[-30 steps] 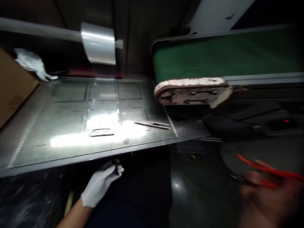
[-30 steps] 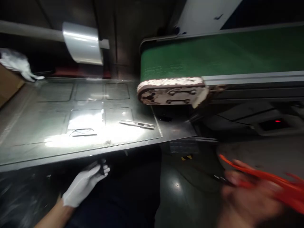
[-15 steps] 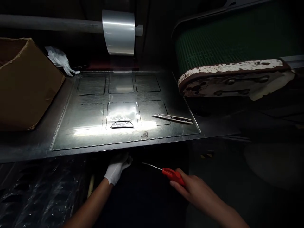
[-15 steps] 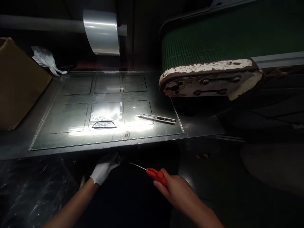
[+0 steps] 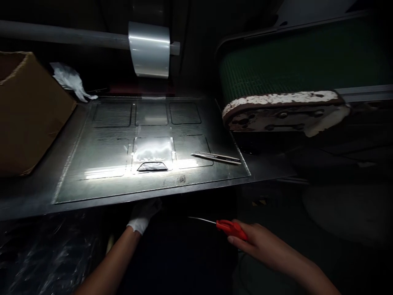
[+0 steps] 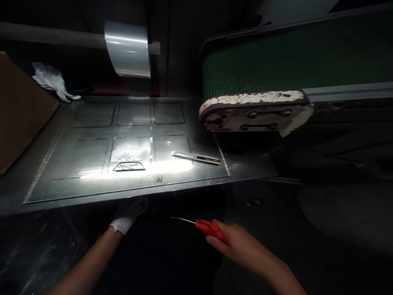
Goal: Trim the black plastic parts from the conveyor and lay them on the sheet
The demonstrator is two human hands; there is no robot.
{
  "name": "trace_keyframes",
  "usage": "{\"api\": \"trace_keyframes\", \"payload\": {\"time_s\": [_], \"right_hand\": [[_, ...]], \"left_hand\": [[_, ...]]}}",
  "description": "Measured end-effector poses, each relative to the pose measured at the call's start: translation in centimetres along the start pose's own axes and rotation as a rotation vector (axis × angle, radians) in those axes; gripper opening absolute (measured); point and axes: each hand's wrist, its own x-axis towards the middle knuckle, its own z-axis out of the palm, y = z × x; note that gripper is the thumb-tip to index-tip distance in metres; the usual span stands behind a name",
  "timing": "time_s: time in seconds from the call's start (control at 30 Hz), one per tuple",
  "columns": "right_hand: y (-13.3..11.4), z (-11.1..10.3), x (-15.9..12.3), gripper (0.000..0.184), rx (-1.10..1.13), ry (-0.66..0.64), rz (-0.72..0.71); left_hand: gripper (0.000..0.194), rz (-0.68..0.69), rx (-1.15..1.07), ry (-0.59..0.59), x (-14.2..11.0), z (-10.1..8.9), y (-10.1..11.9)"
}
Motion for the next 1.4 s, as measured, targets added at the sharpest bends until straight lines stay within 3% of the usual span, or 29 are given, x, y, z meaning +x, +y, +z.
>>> {"api": "trace_keyframes", "payload": {"time_s": [0.13, 0.3, 0.37, 0.43, 0.57, 0.67, 0.8, 0.9, 1.03, 1.17, 1.23, 1.3, 1.4], "right_hand": [[1.3, -0.8, -1.8, 0.029, 0.097, 0.057, -0.001], [5.3, -5.3, -5.3, 0.030, 0.212, 0.183, 0.103], [6.9, -6.8, -6.2, 0.038, 0.249, 0.342, 0.143], [8.2, -7.4, -5.9, 0.047, 0.275, 0.589, 0.170], [9.5, -5.9, -1.8, 0.062, 0.338, 1.074, 0.184], [9.7, -4.1, 2.9, 0.061, 0.395, 1.248, 0.221], [9.6, -2.7, 8.1, 0.050, 0.418, 1.242, 0.339], [8.7, -1.9, 10.4, 0.038, 0.417, 1.082, 0.402], [4.5, -0.2, 10.3, 0.037, 0.433, 0.701, 0.226], [-4.4, 0.6, 5.9, 0.031, 0.420, 0.418, -0.135], [-9.7, 0.2, 3.1, 0.017, 0.272, 0.451, -0.504], [-14.6, -0.3, 1.2, 0.019, 0.175, 0.498, -0.821], [-19.2, -0.6, 0.4, 0.023, 0.046, 0.569, -0.984]], "left_hand": [[0.038, -0.006, 0.097, -0.058, -1.2, 1.7, 0.8], [0.038, -0.012, 0.241, -0.347, -6.0, 3.5, 3.9], [0.035, -0.006, 0.227, -0.450, -8.3, 4.0, 5.2], [0.033, 0.033, 0.033, -0.519, -10.3, 4.4, 6.2], [0.032, 0.177, -0.560, -0.550, -12.9, 5.0, 7.6], [0.028, 0.220, -0.711, -0.521, -13.6, 5.3, 8.7], [0.027, 0.321, -0.774, -0.526, -14.0, 5.2, 10.1], [0.028, 0.401, -0.815, -0.561, -14.3, 4.8, 10.6], [0.027, 0.439, -0.840, -0.562, -14.4, 4.4, 10.9], [0.028, 0.465, -0.825, -0.556, -14.3, 4.5, 11.0], [0.029, 0.482, -0.811, -0.542, -14.3, 4.7, 10.9], [0.028, 0.500, -0.800, -0.516, -14.4, 4.9, 10.9], [0.022, 0.535, -0.745, -0.438, -14.5, 5.2, 11.0]]}}
